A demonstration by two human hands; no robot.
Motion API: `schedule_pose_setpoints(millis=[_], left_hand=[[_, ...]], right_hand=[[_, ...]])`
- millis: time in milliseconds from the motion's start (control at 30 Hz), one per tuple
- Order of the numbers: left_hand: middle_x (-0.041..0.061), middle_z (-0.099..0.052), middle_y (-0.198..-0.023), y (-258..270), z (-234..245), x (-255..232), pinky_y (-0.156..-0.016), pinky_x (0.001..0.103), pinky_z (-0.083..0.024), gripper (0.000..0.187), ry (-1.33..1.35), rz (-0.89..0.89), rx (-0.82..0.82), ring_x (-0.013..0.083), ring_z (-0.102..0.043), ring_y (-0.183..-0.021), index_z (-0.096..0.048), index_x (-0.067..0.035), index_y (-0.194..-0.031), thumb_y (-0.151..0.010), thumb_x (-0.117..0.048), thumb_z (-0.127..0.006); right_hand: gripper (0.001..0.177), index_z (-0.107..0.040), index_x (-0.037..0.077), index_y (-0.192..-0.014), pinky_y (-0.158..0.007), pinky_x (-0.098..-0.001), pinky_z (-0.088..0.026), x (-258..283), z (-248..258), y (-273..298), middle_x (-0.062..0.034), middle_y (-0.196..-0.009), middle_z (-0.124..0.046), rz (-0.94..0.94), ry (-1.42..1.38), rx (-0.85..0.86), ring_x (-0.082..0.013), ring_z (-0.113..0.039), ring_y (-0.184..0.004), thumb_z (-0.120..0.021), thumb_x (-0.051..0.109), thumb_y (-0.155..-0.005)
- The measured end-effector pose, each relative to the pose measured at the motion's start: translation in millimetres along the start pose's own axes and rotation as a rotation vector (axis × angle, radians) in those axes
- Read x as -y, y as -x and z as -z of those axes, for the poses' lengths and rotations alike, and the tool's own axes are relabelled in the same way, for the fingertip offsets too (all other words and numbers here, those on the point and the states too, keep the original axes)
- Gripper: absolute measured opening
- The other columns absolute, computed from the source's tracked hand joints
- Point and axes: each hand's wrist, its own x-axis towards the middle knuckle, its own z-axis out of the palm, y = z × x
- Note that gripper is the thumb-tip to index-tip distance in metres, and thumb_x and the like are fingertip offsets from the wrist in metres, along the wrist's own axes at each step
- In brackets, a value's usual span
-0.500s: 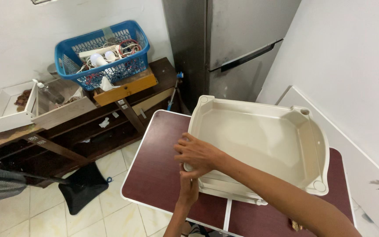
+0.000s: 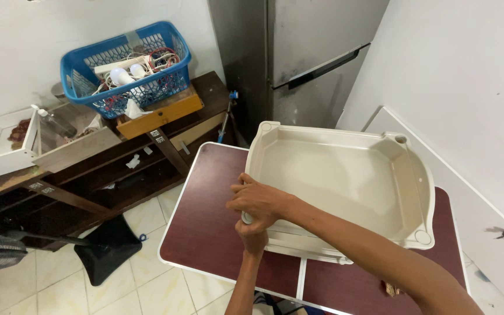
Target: The person disassembles a stack of white plastic table components on a maroon table. They remove the legs from the table tops and place them into one of the trays. The person then wipes the table tops with a cloth.
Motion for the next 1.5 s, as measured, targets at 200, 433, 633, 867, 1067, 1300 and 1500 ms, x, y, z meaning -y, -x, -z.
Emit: schedule_pose_setpoints(millis=[200, 433, 633, 867, 1067, 1300, 1500], left_hand=[[0.005, -0.072, -0.086, -0.7, 1.0, -4.4, -0.060, 0.024, -0.063, 0.010, 0.035, -0.006, -0.005, 0.0142, -0.075, -0.077, -0.063, 0.002, -0.103, -0.099, -0.007, -0.061], [0.004, -0.074, -0.086, 0.5, 1.9, 11.2, -0.068, 0.027, -0.063, 0.008, 0.057, 0.018, 0.073, 0.0132, -0.076, -0.081, -0.068, -0.002, -0.105, -0.101, -0.007, -0.063], [0.003, -0.073, -0.091, 5.4, -3.1, 9.0, -0.068, 0.028, -0.065, 0.014, 0.118, 0.116, 0.036, 0.0134, -0.075, -0.085, -0.064, 0.000, -0.110, -0.098, -0.007, -0.063], [0.002, -0.072, -0.085, -2.2, 7.8, 8.2, -0.062, 0.027, -0.060, 0.009, 0.150, 0.070, 0.105, 0.0125, -0.072, -0.075, -0.067, 0.000, -0.104, -0.100, -0.006, -0.062], [0.004, -0.075, -0.091, -8.9, 5.1, -3.5, -0.067, 0.028, -0.064, 0.015, 0.099, 0.058, 0.055, 0.0132, -0.076, -0.084, -0.069, 0.001, -0.104, -0.102, -0.011, -0.061], [0.007, -0.073, -0.103, -6.8, -0.2, -12.6, -0.071, 0.028, -0.064, 0.022, 0.237, 0.150, 0.000, 0.0147, -0.074, -0.093, -0.062, 0.005, -0.116, -0.104, -0.011, -0.052], [0.001, -0.070, -0.067, 3.0, 4.1, 17.0, -0.055, 0.027, -0.061, 0.040, -0.007, 0.040, 0.121, 0.0095, -0.071, -0.064, -0.070, 0.000, -0.084, -0.107, -0.029, -0.054]], right_hand=[[0.019, -0.063, 0.015, -0.068, -0.102, -0.0458, -0.037, 10.5, 6.4, -0.6, -0.0037, -0.060, -0.055, -0.067, -0.003, 0.008, -0.0222, -0.052, -0.076, -0.066, 0.034, -0.067], [0.020, -0.061, 0.015, -0.065, -0.095, -0.0456, -0.037, 10.1, 14.3, 0.2, -0.0027, -0.058, -0.054, -0.041, -0.057, 0.017, -0.0224, -0.048, -0.072, -0.067, 0.035, -0.064], [0.020, -0.059, 0.015, -0.061, -0.098, -0.0433, -0.038, 11.9, 12.1, 0.6, -0.0035, -0.054, -0.051, -0.085, -0.017, -0.013, -0.0218, -0.046, -0.071, -0.065, 0.033, -0.067], [0.019, -0.057, 0.014, -0.061, -0.094, -0.0426, -0.039, 9.4, 17.6, 1.0, -0.0033, -0.054, -0.050, -0.046, -0.042, 0.024, -0.0217, -0.047, -0.072, -0.063, 0.031, -0.065], [0.019, -0.061, 0.014, -0.059, -0.095, -0.0434, -0.037, 15.4, 16.8, -1.9, -0.0048, -0.051, -0.050, -0.064, -0.008, -0.017, -0.0218, -0.048, -0.069, -0.065, 0.032, -0.063], [0.023, -0.060, 0.014, -0.061, -0.092, -0.0415, -0.039, 11.7, 22.7, 0.3, -0.0023, -0.055, -0.055, -0.068, -0.043, -0.054, -0.0208, -0.049, -0.069, -0.065, 0.037, -0.066], [0.021, -0.062, 0.014, -0.061, -0.093, -0.0424, -0.039, 15.6, 27.7, -1.5, -0.0021, -0.055, -0.057, -0.054, -0.031, -0.041, -0.0210, -0.051, -0.069, -0.066, 0.035, -0.064]])
